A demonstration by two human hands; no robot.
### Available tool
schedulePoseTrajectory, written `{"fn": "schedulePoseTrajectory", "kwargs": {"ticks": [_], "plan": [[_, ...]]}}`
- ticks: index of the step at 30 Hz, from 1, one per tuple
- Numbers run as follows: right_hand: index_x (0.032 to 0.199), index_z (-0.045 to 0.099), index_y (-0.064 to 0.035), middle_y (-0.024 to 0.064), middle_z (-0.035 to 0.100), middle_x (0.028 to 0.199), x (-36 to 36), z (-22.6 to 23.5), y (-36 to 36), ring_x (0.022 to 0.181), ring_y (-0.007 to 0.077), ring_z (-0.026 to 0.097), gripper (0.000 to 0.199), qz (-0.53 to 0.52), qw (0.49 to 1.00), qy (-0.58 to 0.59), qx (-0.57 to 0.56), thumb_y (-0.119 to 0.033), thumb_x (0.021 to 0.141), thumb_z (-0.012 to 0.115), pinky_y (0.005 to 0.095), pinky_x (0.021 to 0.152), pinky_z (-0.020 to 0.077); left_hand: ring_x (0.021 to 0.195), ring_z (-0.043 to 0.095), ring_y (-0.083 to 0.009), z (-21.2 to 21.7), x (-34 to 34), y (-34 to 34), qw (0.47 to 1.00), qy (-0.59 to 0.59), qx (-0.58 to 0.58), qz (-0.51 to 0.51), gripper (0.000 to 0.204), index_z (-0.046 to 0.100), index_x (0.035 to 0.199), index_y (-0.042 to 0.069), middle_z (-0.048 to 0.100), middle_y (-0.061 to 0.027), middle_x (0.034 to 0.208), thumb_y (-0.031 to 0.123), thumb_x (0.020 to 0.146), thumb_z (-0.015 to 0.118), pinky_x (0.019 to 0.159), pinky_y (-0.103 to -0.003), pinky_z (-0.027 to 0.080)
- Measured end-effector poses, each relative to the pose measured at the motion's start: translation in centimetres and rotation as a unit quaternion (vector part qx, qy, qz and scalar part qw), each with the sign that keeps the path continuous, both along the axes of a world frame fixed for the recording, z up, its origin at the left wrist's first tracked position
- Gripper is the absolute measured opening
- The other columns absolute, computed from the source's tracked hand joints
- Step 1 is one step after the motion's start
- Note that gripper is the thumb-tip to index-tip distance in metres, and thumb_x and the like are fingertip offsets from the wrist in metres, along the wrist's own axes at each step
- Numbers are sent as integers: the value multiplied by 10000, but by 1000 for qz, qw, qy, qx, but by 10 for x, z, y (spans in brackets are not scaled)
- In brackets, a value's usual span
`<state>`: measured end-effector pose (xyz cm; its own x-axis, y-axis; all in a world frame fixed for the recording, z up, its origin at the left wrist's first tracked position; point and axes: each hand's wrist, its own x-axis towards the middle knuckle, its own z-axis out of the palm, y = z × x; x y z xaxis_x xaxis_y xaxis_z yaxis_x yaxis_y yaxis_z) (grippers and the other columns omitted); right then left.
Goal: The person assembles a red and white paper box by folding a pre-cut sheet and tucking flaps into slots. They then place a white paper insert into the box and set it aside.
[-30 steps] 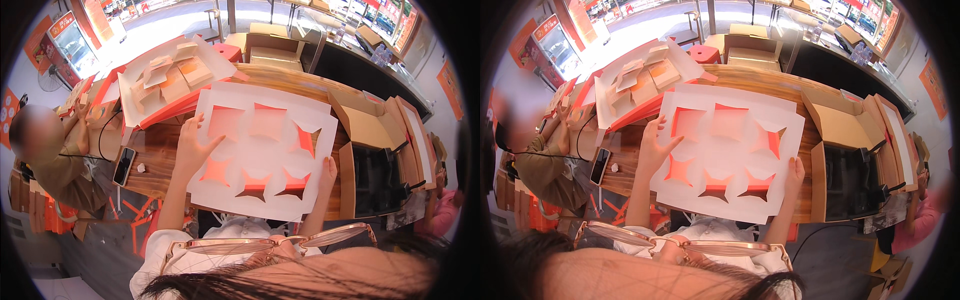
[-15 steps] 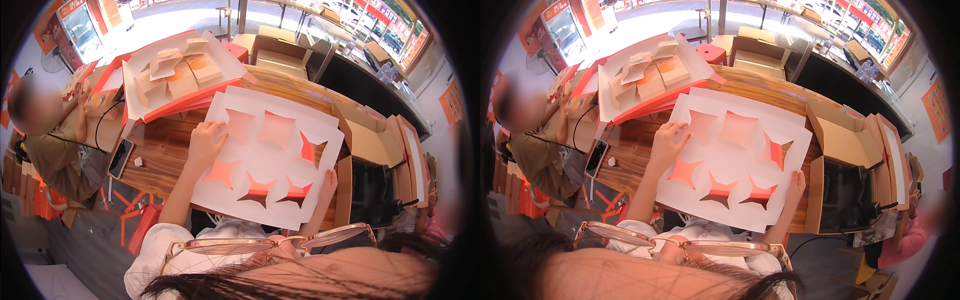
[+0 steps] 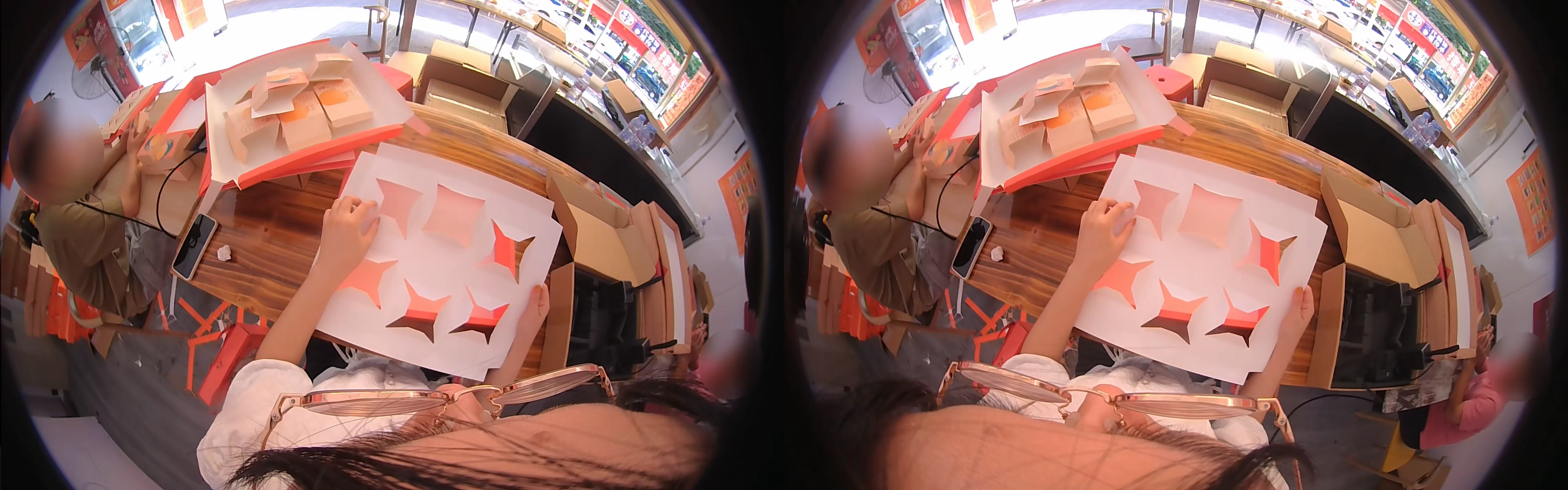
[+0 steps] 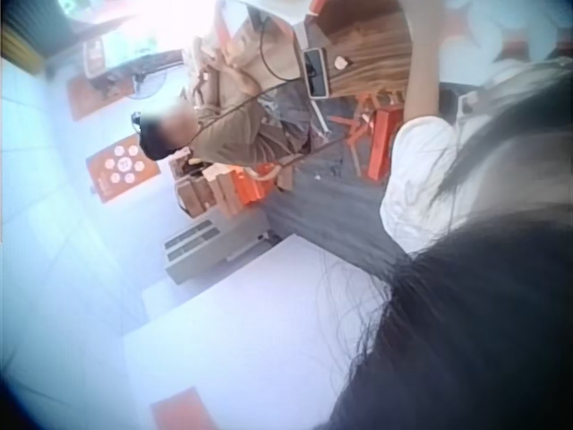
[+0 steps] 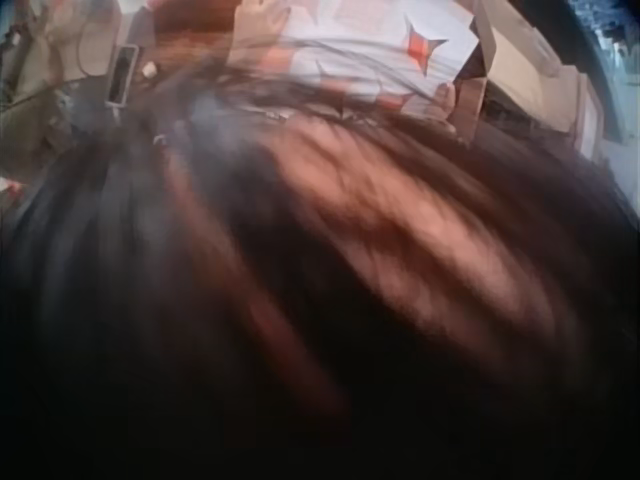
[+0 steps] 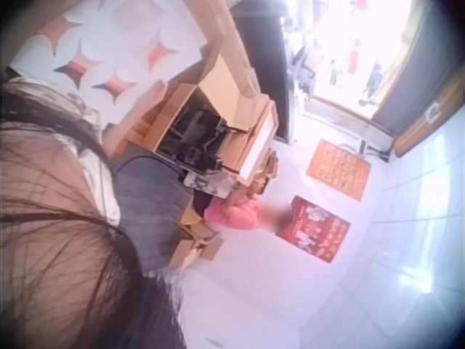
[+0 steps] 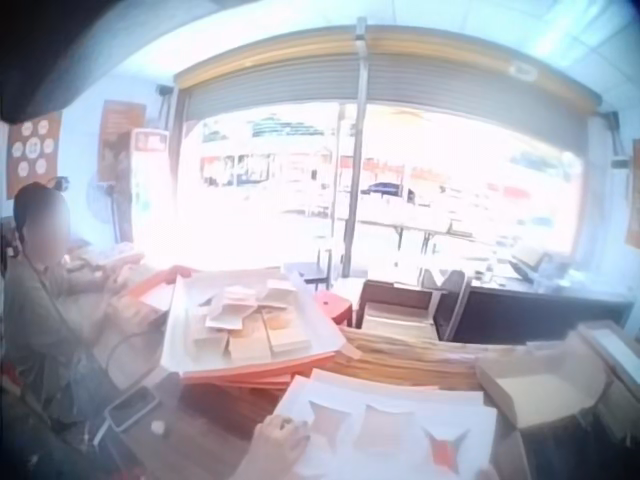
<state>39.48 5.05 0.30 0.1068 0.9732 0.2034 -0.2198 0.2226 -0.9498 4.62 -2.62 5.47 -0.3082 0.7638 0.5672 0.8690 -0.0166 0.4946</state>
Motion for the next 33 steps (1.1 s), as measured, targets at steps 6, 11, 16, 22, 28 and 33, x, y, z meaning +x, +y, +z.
{"fn": "schedulePoseTrajectory", "kwargs": {"ticks": [6,11,16,22,28,33], "plan": [[928,560,-16,-14,566,746,-5,10,-4,617,42,491,223,23,1000,-5,-5,-229,932,496,170,538,379,876,511,-244,-6,-2,1,1000,3,-28,-5,222,632,960,67,532,-75,900,128,749,665,786,-366,412],[927,562,-14,-13,567,753,-2,10,-5,628,41,494,214,18,1000,-4,-3,-217,932,493,168,552,382,856,518,-228,5,-3,2,999,-35,-24,3,228,630,960,68,535,-65,901,117,742,677,777,-345,423],[941,561,-10,-12,570,766,0,9,-5,647,40,500,218,15,1000,-13,-6,-216,933,490,164,573,387,871,525,-203,14,-6,3,985,-160,-36,-58,206,638,949,76,540,-64,920,93,748,676,779,-316,440],[948,559,-9,-13,569,775,-1,12,-5,655,38,499,224,26,999,-20,2,-221,935,488,164,581,387,924,519,-201,24,-19,2,964,-195,-91,-156,158,656,923,65,519,-68,929,76,765,657,812,-303,438],[942,555,-15,-24,555,762,2,7,-1,646,30,483,224,35,999,-19,4,-227,939,483,164,573,378,861,507,-182,25,-22,8,966,-174,-116,-151,112,670,867,52,504,-55,902,93,762,660,779,-285,434],[939,554,-22,-32,546,747,2,7,-1,634,25,473,224,30,999,-27,8,-235,940,482,164,564,372,743,488,-146,25,-22,11,956,-241,-108,-129,100,661,843,29,524,-48,867,99,773,649,709,-272,431]]}}
